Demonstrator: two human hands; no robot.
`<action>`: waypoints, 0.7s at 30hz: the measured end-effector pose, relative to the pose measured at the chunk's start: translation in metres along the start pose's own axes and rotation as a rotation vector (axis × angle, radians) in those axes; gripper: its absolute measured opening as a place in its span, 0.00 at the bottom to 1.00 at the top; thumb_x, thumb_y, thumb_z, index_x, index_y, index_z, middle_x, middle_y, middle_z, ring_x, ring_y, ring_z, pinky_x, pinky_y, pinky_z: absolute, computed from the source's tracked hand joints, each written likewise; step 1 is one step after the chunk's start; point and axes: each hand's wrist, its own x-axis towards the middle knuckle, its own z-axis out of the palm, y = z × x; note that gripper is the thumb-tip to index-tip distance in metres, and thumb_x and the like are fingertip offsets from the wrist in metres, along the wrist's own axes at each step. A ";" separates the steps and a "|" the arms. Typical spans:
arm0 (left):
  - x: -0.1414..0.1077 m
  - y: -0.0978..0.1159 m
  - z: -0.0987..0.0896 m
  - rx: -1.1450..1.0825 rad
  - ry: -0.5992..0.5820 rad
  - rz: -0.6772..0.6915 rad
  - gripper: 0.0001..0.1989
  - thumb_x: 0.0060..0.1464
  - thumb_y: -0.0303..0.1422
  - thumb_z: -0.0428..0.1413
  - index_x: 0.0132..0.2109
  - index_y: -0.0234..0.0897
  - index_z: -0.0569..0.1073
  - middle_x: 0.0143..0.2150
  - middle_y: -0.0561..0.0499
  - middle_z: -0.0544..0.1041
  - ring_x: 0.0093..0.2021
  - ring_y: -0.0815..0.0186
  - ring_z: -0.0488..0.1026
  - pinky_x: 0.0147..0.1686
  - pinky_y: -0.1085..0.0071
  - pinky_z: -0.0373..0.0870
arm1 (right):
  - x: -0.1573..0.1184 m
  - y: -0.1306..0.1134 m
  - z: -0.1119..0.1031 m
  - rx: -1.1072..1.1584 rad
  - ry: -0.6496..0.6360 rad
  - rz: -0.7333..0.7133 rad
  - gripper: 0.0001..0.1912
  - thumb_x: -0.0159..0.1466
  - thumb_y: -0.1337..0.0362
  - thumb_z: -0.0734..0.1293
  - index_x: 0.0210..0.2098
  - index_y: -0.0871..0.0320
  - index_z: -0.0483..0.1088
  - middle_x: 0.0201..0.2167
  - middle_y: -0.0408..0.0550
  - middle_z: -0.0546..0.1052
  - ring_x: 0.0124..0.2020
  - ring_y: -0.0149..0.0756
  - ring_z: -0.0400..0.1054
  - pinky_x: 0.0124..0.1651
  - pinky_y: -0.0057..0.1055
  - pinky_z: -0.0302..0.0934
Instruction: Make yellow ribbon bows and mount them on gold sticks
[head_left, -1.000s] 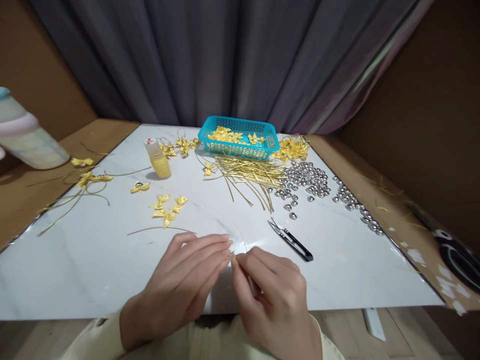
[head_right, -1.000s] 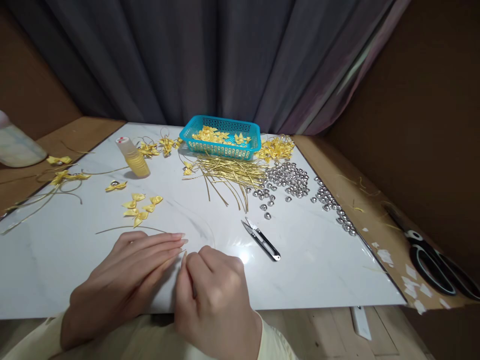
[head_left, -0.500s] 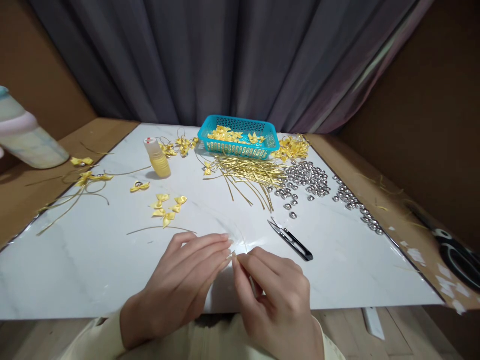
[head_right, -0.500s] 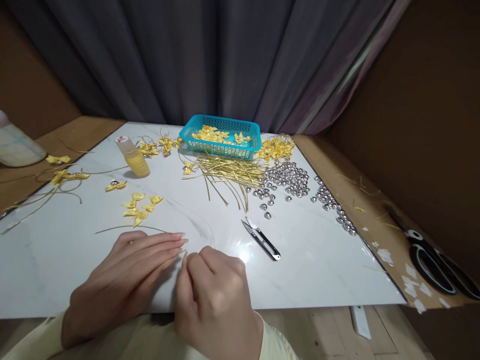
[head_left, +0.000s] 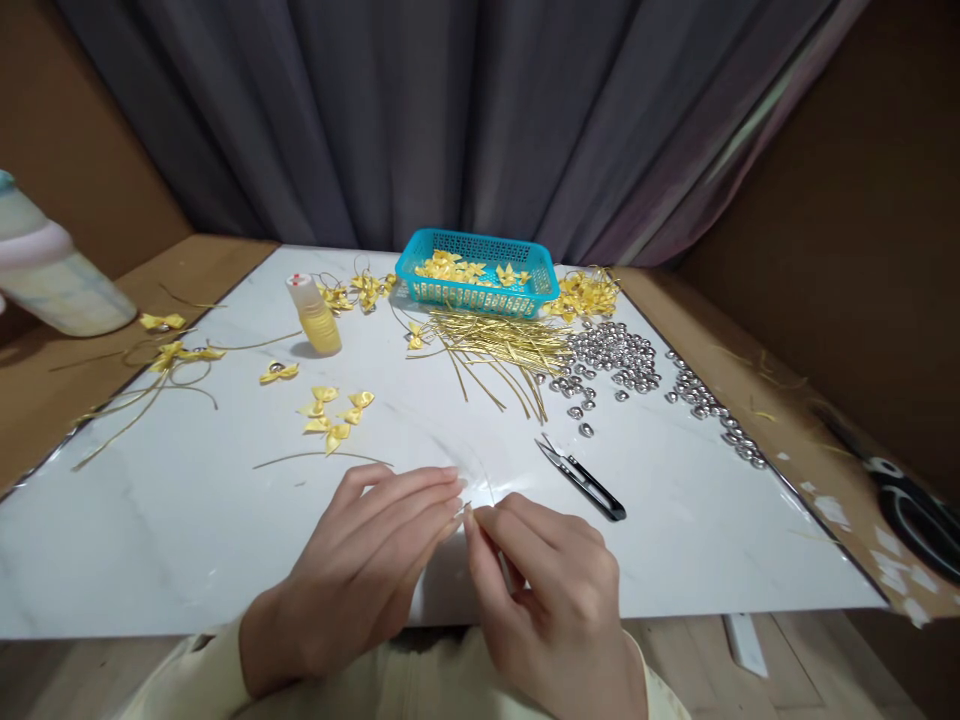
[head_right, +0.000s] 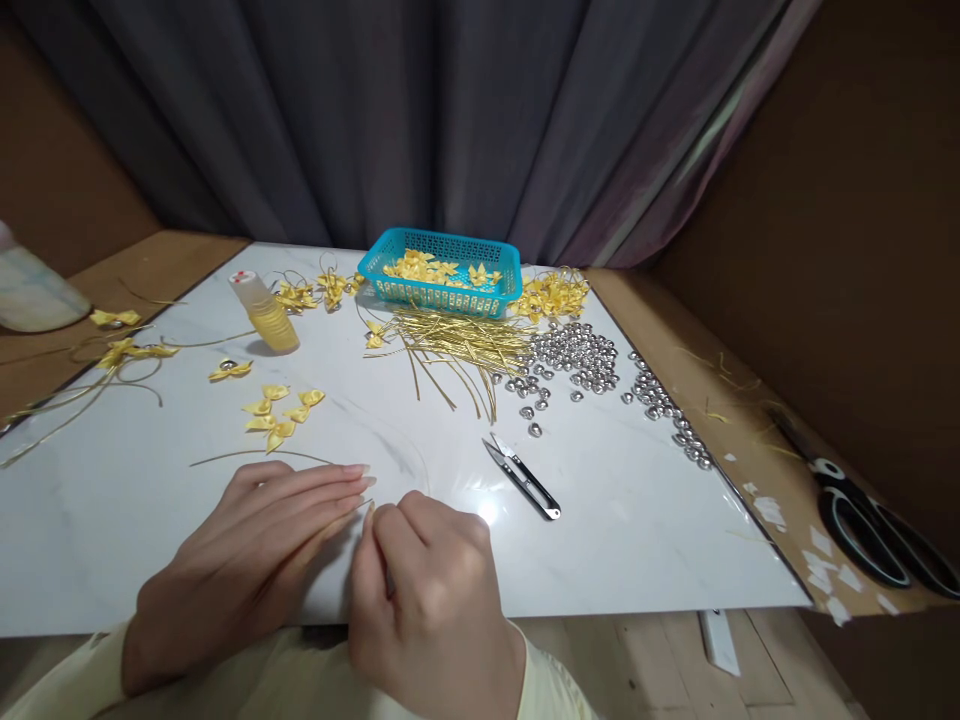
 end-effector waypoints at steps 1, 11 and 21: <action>0.000 0.000 0.000 0.001 0.002 0.000 0.11 0.61 0.22 0.45 0.42 0.31 0.72 0.42 0.44 0.80 0.46 0.64 0.76 0.44 0.67 0.65 | 0.000 0.000 0.000 -0.001 0.000 0.001 0.17 0.61 0.77 0.58 0.17 0.59 0.57 0.17 0.39 0.53 0.18 0.28 0.44 0.22 0.31 0.40; -0.002 -0.002 0.000 0.013 -0.004 0.019 0.12 0.59 0.22 0.45 0.44 0.33 0.71 0.43 0.45 0.80 0.46 0.63 0.76 0.43 0.66 0.65 | 0.000 0.001 0.002 -0.001 0.000 -0.001 0.17 0.60 0.77 0.58 0.17 0.59 0.56 0.17 0.39 0.52 0.19 0.28 0.44 0.22 0.32 0.40; -0.002 -0.002 0.000 0.001 -0.005 0.020 0.12 0.58 0.22 0.45 0.44 0.32 0.72 0.44 0.44 0.79 0.47 0.63 0.75 0.44 0.67 0.65 | -0.001 0.000 0.001 -0.003 0.010 -0.002 0.17 0.60 0.77 0.59 0.17 0.59 0.55 0.17 0.39 0.51 0.19 0.27 0.43 0.22 0.32 0.39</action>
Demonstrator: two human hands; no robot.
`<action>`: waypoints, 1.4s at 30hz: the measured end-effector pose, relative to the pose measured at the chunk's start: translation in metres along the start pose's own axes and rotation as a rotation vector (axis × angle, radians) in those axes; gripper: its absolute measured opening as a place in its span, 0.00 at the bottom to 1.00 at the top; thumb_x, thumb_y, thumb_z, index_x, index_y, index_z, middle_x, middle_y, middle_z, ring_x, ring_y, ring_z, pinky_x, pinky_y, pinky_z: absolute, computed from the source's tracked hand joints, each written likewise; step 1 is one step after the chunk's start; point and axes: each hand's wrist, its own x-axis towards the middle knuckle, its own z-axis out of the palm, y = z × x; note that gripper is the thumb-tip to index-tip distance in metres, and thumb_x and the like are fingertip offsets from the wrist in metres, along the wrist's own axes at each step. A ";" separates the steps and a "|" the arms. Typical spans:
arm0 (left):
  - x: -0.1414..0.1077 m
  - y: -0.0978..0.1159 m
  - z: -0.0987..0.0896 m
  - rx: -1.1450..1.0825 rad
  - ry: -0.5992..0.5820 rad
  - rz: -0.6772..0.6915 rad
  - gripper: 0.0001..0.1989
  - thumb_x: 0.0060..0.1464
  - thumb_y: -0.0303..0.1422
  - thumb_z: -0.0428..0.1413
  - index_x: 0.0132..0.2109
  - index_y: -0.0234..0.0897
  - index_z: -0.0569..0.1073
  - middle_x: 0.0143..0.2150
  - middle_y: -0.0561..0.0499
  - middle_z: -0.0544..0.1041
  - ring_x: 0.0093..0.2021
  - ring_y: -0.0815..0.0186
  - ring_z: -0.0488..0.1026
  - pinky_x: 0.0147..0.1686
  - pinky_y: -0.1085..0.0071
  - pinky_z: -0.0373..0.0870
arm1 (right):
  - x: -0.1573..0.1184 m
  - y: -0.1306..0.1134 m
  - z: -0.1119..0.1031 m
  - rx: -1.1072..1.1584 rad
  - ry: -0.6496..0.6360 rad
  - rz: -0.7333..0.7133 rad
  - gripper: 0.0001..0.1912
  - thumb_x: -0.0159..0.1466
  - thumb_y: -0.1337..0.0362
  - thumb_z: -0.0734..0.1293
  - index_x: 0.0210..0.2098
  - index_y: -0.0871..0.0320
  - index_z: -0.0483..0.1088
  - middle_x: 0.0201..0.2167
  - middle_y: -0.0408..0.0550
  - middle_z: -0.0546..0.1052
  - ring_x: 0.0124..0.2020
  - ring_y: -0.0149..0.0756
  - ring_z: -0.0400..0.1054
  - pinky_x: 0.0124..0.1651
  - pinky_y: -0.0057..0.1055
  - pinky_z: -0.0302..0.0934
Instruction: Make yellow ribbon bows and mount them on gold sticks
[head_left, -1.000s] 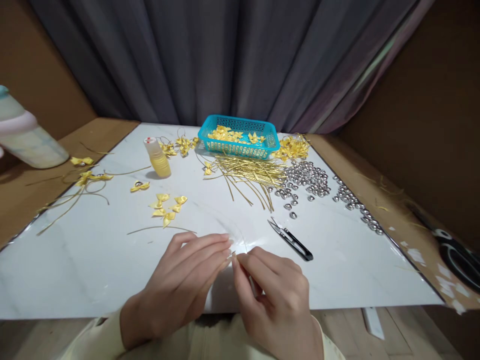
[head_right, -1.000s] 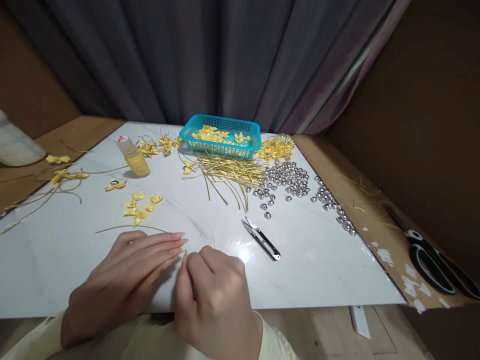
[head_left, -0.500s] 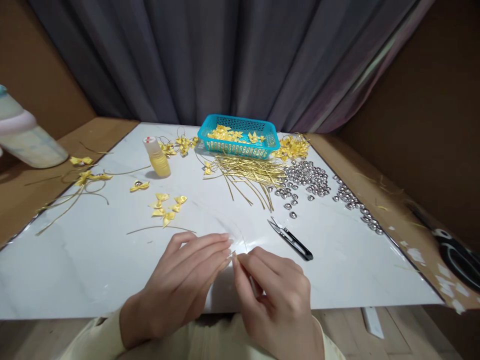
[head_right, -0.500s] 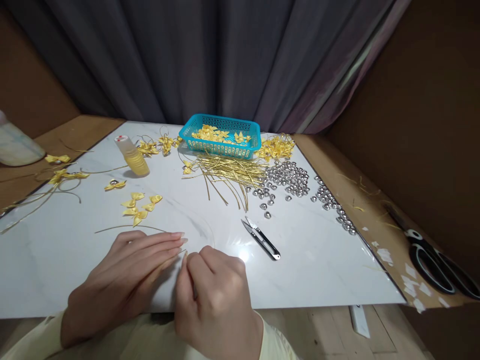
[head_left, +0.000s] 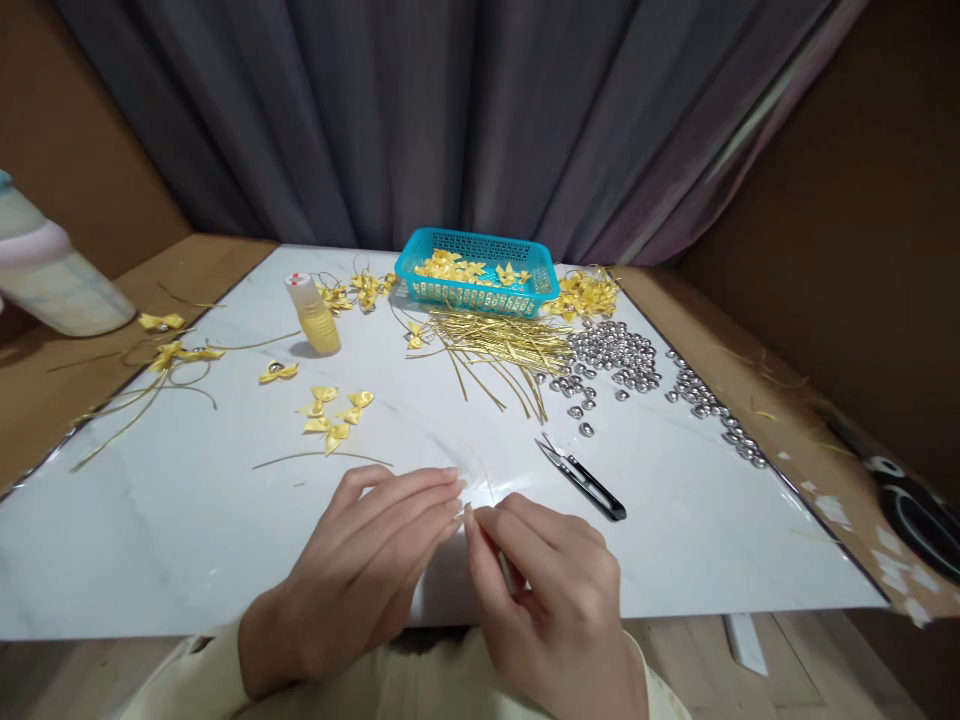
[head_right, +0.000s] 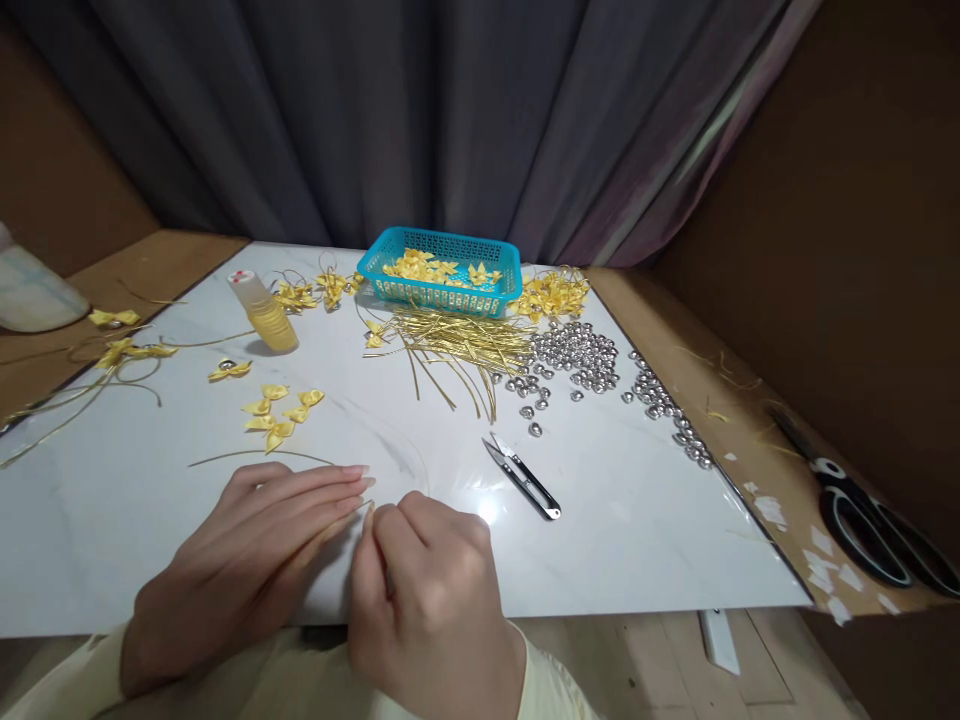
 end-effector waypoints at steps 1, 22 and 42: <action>0.000 0.000 0.000 0.002 -0.003 0.006 0.12 0.58 0.22 0.45 0.44 0.32 0.71 0.44 0.44 0.79 0.47 0.62 0.75 0.44 0.67 0.65 | 0.000 0.000 0.000 -0.004 0.001 -0.001 0.17 0.60 0.77 0.59 0.17 0.59 0.56 0.17 0.39 0.51 0.19 0.28 0.44 0.22 0.32 0.39; 0.002 0.002 -0.001 -0.026 0.010 0.000 0.10 0.60 0.22 0.45 0.42 0.31 0.71 0.42 0.44 0.80 0.47 0.64 0.75 0.44 0.67 0.64 | 0.002 -0.001 -0.001 0.003 0.028 -0.022 0.16 0.60 0.79 0.59 0.18 0.59 0.56 0.17 0.38 0.51 0.19 0.28 0.41 0.23 0.33 0.38; 0.002 0.002 0.001 -0.080 0.015 -0.011 0.09 0.59 0.21 0.47 0.40 0.29 0.73 0.41 0.44 0.80 0.46 0.64 0.75 0.43 0.66 0.62 | 0.002 -0.002 0.002 -0.016 0.087 -0.051 0.17 0.59 0.79 0.61 0.18 0.60 0.55 0.17 0.38 0.48 0.20 0.26 0.41 0.22 0.33 0.36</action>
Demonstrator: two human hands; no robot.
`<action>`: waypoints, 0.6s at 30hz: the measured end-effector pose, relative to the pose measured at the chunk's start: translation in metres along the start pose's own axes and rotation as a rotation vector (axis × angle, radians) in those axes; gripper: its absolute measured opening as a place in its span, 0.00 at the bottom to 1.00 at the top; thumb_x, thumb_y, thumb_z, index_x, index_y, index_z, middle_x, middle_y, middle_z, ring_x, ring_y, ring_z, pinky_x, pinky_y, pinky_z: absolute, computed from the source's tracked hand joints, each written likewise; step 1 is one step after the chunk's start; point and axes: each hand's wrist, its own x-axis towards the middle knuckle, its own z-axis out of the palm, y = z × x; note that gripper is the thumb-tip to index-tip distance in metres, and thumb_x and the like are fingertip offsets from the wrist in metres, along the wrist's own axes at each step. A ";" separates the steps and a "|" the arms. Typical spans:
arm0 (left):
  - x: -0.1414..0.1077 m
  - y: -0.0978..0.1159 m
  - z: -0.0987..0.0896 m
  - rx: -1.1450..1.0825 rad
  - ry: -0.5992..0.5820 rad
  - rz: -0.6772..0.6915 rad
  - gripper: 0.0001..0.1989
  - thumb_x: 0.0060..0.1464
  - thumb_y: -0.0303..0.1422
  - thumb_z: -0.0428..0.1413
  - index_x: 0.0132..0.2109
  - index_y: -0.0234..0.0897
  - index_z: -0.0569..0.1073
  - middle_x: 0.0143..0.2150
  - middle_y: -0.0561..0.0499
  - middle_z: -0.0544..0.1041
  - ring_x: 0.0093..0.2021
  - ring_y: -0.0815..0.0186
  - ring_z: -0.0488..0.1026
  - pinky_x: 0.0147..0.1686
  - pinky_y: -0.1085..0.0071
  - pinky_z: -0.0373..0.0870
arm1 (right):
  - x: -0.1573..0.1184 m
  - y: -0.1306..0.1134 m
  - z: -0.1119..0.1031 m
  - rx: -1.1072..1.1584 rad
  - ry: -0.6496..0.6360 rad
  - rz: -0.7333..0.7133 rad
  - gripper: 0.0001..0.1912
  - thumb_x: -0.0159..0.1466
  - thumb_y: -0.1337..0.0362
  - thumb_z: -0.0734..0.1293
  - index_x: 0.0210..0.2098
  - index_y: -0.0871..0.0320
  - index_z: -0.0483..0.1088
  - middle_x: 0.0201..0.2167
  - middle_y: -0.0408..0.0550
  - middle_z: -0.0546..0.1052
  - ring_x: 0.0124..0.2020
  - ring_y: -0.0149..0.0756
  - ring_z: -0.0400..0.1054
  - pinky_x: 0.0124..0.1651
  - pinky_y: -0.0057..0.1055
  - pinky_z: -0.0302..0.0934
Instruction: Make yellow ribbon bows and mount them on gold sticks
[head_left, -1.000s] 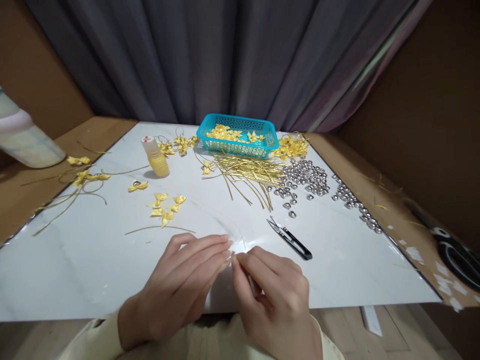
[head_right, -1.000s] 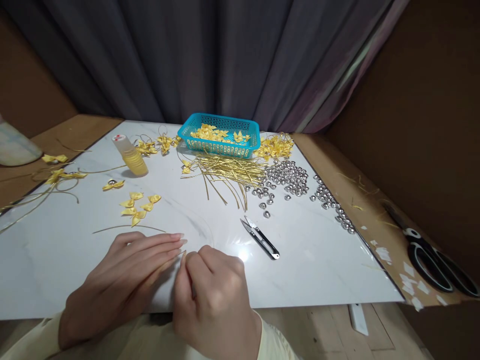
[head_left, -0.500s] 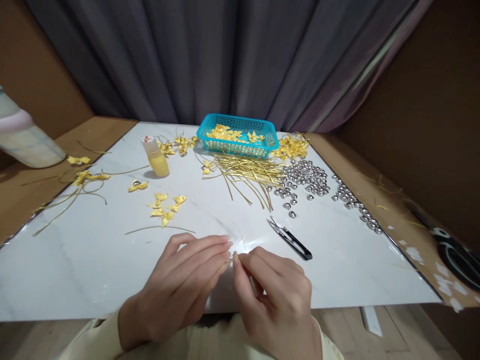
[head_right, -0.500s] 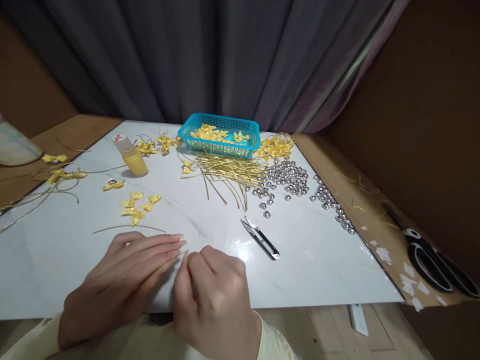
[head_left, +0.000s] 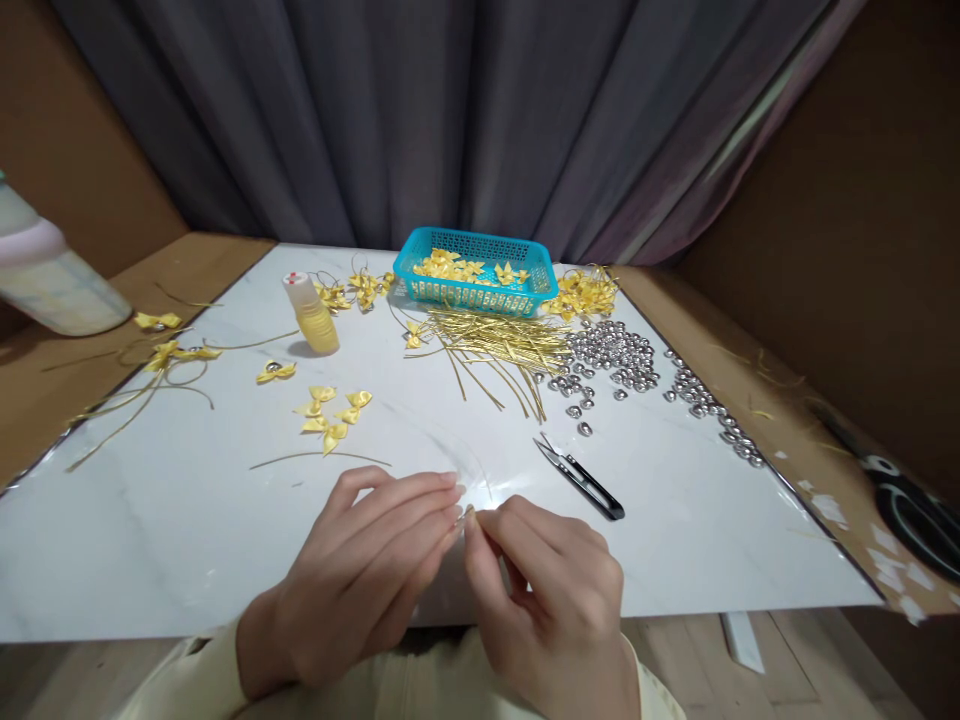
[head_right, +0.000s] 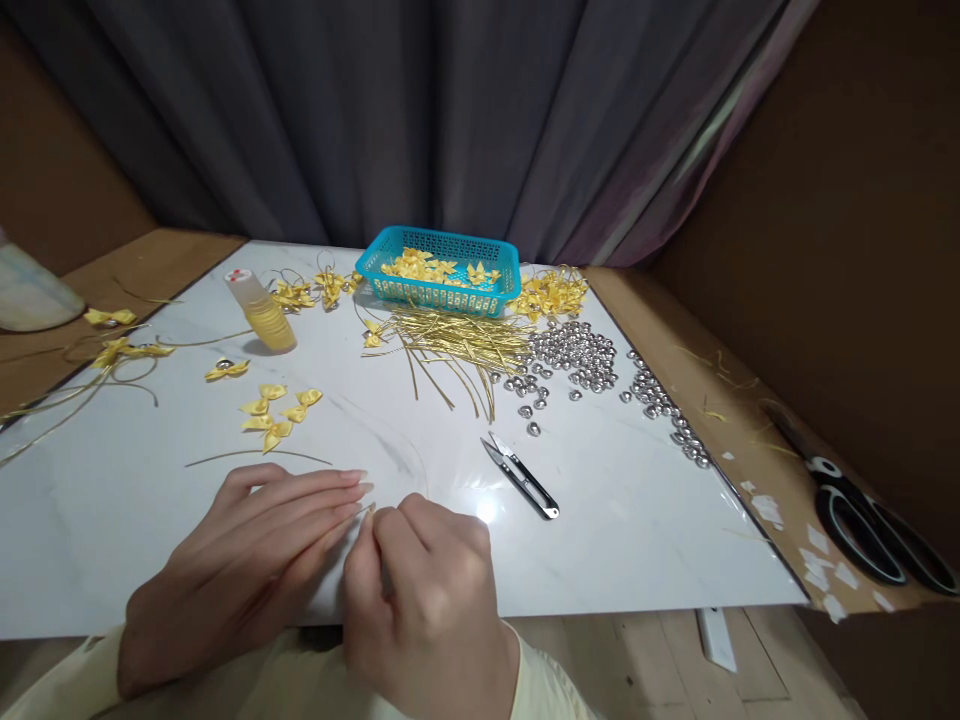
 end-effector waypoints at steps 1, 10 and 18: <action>0.000 0.000 0.000 -0.001 -0.001 0.001 0.09 0.59 0.21 0.47 0.39 0.29 0.73 0.41 0.44 0.80 0.46 0.63 0.75 0.43 0.66 0.62 | 0.000 0.000 0.000 -0.005 0.004 -0.003 0.16 0.58 0.80 0.61 0.18 0.60 0.56 0.18 0.38 0.48 0.20 0.26 0.41 0.22 0.33 0.36; 0.002 0.001 -0.001 -0.007 0.014 -0.003 0.09 0.59 0.21 0.48 0.39 0.28 0.73 0.39 0.44 0.81 0.45 0.63 0.76 0.43 0.66 0.63 | 0.000 -0.002 0.000 -0.019 0.015 0.022 0.16 0.57 0.80 0.61 0.17 0.61 0.57 0.17 0.38 0.49 0.20 0.26 0.41 0.22 0.33 0.37; 0.002 0.002 0.001 -0.007 0.009 -0.013 0.09 0.59 0.21 0.48 0.39 0.29 0.73 0.40 0.44 0.81 0.45 0.63 0.76 0.43 0.67 0.63 | 0.000 -0.002 0.000 -0.012 0.019 0.022 0.16 0.57 0.80 0.61 0.17 0.61 0.57 0.17 0.38 0.49 0.20 0.26 0.40 0.22 0.32 0.37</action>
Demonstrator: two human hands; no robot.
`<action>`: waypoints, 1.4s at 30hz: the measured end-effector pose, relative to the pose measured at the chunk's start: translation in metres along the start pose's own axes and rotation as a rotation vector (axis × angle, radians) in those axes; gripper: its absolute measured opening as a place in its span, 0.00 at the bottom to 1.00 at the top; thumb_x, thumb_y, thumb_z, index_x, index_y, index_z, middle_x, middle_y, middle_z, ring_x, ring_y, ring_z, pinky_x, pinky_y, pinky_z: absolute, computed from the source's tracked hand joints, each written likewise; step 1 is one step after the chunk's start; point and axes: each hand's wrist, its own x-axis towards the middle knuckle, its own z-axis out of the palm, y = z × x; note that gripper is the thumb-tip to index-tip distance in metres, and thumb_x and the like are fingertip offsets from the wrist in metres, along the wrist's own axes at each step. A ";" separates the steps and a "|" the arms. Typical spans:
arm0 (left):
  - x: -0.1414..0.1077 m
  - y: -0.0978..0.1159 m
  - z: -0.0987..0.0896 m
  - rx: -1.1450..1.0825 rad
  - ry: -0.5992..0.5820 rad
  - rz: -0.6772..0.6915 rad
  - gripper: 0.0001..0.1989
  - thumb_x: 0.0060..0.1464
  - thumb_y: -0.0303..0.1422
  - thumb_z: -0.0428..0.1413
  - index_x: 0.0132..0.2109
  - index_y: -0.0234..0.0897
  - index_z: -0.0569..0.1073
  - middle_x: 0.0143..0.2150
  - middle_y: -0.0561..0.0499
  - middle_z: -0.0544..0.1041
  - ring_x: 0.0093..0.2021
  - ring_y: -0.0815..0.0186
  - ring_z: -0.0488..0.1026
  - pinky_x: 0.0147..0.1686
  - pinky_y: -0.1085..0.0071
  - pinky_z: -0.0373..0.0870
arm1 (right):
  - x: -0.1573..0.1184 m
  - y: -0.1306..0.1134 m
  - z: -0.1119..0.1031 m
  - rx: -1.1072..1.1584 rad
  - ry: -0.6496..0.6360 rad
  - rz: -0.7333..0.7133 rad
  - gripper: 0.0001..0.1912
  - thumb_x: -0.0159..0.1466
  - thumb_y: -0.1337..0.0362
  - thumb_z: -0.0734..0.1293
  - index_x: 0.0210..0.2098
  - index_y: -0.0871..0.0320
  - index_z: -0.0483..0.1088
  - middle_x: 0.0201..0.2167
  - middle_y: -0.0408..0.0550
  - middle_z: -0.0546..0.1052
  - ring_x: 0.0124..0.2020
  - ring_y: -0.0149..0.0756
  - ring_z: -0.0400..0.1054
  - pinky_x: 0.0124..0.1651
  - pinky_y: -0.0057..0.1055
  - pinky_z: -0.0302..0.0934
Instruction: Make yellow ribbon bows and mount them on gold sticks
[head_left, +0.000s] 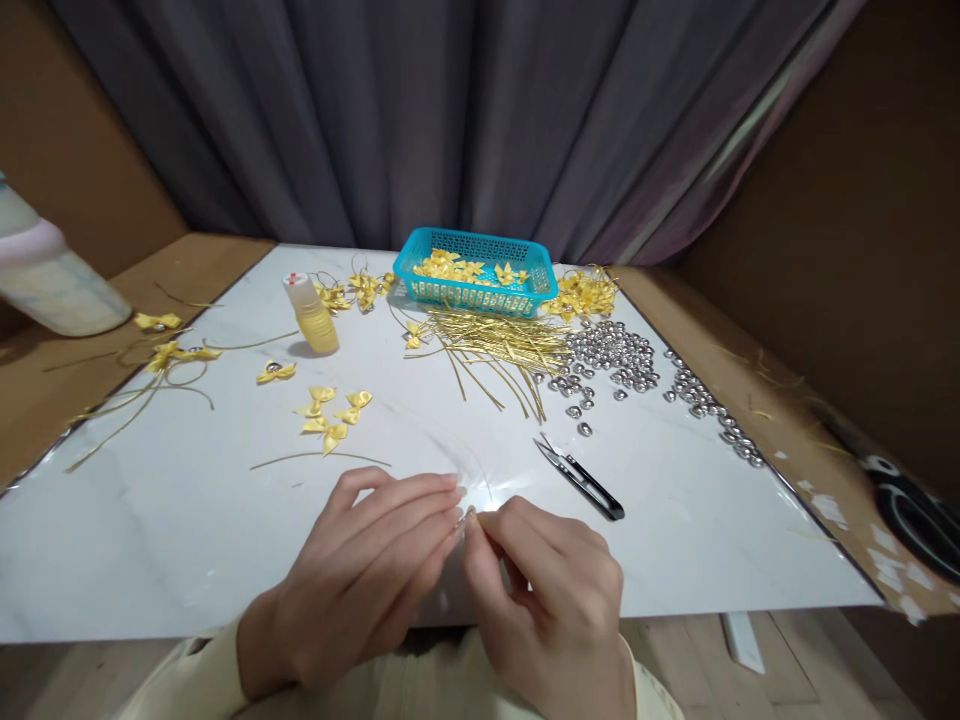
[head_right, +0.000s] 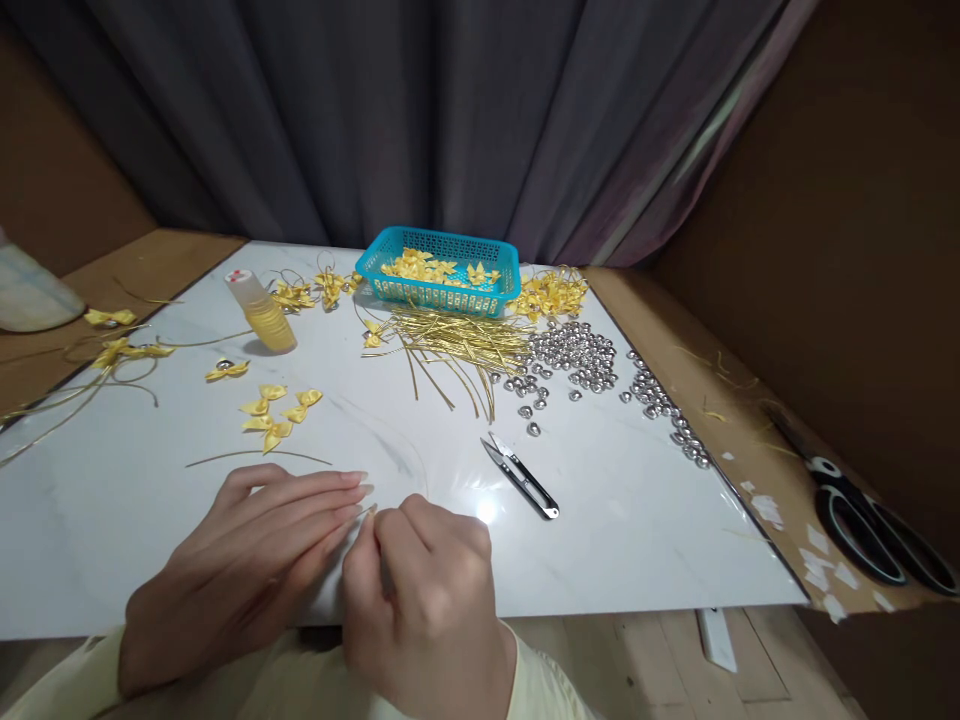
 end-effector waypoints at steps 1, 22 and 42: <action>0.000 0.000 0.000 0.002 0.002 0.000 0.09 0.59 0.21 0.48 0.39 0.29 0.73 0.40 0.44 0.81 0.44 0.63 0.76 0.43 0.67 0.63 | 0.000 0.000 0.000 0.000 0.005 0.000 0.16 0.57 0.80 0.61 0.17 0.61 0.57 0.18 0.38 0.49 0.20 0.26 0.40 0.22 0.32 0.37; 0.000 -0.001 -0.002 0.024 -0.020 0.009 0.09 0.59 0.22 0.48 0.41 0.32 0.71 0.41 0.46 0.81 0.45 0.64 0.76 0.43 0.67 0.64 | -0.004 0.000 0.001 -0.022 -0.011 0.053 0.18 0.59 0.78 0.60 0.16 0.60 0.56 0.16 0.37 0.50 0.18 0.26 0.42 0.21 0.31 0.39; 0.000 0.000 -0.002 0.023 -0.026 0.005 0.09 0.59 0.22 0.48 0.42 0.32 0.72 0.42 0.46 0.81 0.45 0.64 0.76 0.43 0.68 0.64 | 0.000 0.001 0.002 -0.014 -0.011 -0.004 0.18 0.59 0.79 0.59 0.16 0.59 0.54 0.15 0.38 0.50 0.19 0.27 0.40 0.21 0.31 0.37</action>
